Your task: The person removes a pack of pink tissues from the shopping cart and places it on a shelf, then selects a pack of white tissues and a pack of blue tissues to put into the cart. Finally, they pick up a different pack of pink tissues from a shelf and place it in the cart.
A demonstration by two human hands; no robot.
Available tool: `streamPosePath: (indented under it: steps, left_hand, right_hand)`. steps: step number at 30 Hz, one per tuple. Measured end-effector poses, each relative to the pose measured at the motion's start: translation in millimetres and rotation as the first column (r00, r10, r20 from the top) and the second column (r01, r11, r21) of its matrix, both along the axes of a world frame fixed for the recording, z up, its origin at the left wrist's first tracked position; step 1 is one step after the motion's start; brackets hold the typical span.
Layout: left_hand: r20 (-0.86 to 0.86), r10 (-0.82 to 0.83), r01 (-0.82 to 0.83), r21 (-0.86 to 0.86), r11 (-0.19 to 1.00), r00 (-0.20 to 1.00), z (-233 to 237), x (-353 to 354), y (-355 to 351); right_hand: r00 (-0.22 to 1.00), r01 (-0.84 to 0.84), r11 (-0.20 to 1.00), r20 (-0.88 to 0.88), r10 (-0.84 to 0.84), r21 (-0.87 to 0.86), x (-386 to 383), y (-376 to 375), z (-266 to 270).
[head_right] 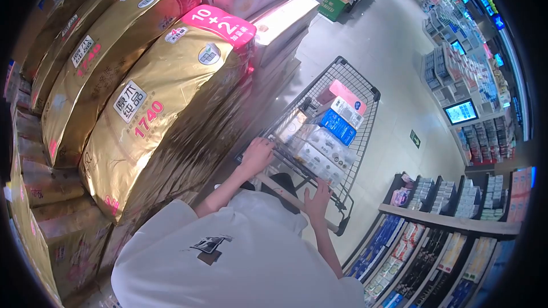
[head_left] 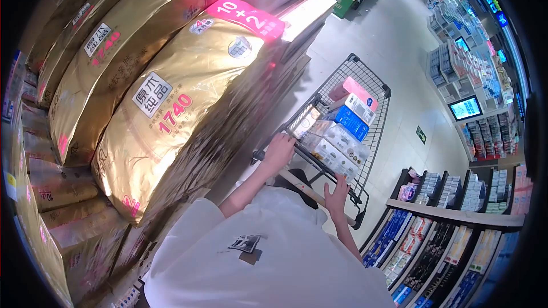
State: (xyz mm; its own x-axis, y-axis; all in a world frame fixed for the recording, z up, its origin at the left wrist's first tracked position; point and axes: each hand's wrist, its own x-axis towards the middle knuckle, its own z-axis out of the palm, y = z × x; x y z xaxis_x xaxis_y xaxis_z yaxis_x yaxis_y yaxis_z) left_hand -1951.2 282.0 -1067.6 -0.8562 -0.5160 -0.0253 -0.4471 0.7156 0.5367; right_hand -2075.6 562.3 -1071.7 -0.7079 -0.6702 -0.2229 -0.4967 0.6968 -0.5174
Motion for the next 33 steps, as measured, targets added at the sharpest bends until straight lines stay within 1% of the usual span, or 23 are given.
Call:
streamPosePath:
  steps: [1,4,8,11,14,17,20,21,22,24,25,31,33]
  left_hand:
    - [0.038,0.004,-0.004,0.022,1.0,0.999,-1.1,-4.8,-2.7]
    - [-0.005,0.033,-0.033,0.019,0.999,0.999,-4.9,-22.5,-16.8]
    - [0.004,0.05,-0.05,0.01,0.999,0.999,-10.9,-48.5,-32.3]
    - [-0.009,0.07,-0.069,0.018,0.997,0.998,-11.5,-70.4,-45.4]
    - [-0.017,0.098,-0.097,0.045,0.994,0.995,-14.5,-90.5,-55.7]
    - [-0.015,0.124,-0.123,0.041,0.992,0.992,-22.3,-107.1,-65.6]
    - [0.017,0.133,-0.133,0.063,0.989,0.991,-19.4,-124.4,-73.5]
    - [0.036,0.136,-0.138,0.059,0.989,0.99,-21.0,-129.8,-76.1]
    - [0.055,0.142,-0.145,0.056,0.988,0.988,-22.8,-135.1,-77.9]
    - [0.024,0.168,-0.169,0.067,0.983,0.986,-21.0,-146.2,-80.5]
    - [0.008,0.18,-0.18,0.073,0.981,0.984,-21.4,-151.8,-80.8]
    - [-0.019,0.219,-0.216,0.098,0.971,0.976,-26.4,-173.1,-86.4]
    - [-0.021,0.203,-0.2,0.095,0.975,0.979,-26.1,-178.7,-89.6]
  right_hand:
    - [1.0,-0.005,1.0,0.001,0.005,-0.008,-5.9,-2.3,-2.8]
    - [1.0,-0.008,0.999,0.002,0.008,-0.046,-25.3,-16.9,-10.7]
    - [0.999,-0.016,0.998,0.027,0.018,-0.057,-54.0,-32.7,-16.6]
    - [0.999,-0.02,0.995,0.044,0.025,-0.099,-76.6,-44.4,-24.3]
    - [0.989,-0.136,0.989,-0.059,0.133,-0.052,-106.2,-61.2,-9.0]
    - [0.982,-0.165,0.982,0.106,0.156,0.087,-173.8,-56.7,-24.8]
    - [0.947,-0.034,0.999,0.319,0.044,-0.038,-214.3,-39.8,-47.5]
    - [0.957,-0.053,0.996,0.282,0.071,-0.073,-221.4,-38.2,-55.5]
    - [0.96,-0.044,0.996,0.272,0.063,-0.076,-228.9,-35.4,-62.8]
    - [0.967,-0.03,0.996,0.252,0.05,-0.082,-230.7,-44.8,-59.7]
    - [0.969,-0.008,0.999,0.246,0.016,-0.035,-235.6,-48.0,-63.3]
    - [0.969,-0.049,0.999,0.243,0.049,-0.004,-267.5,-61.4,-65.6]
    - [0.965,-0.073,0.997,0.252,0.071,-0.002,-273.8,-64.8,-62.6]
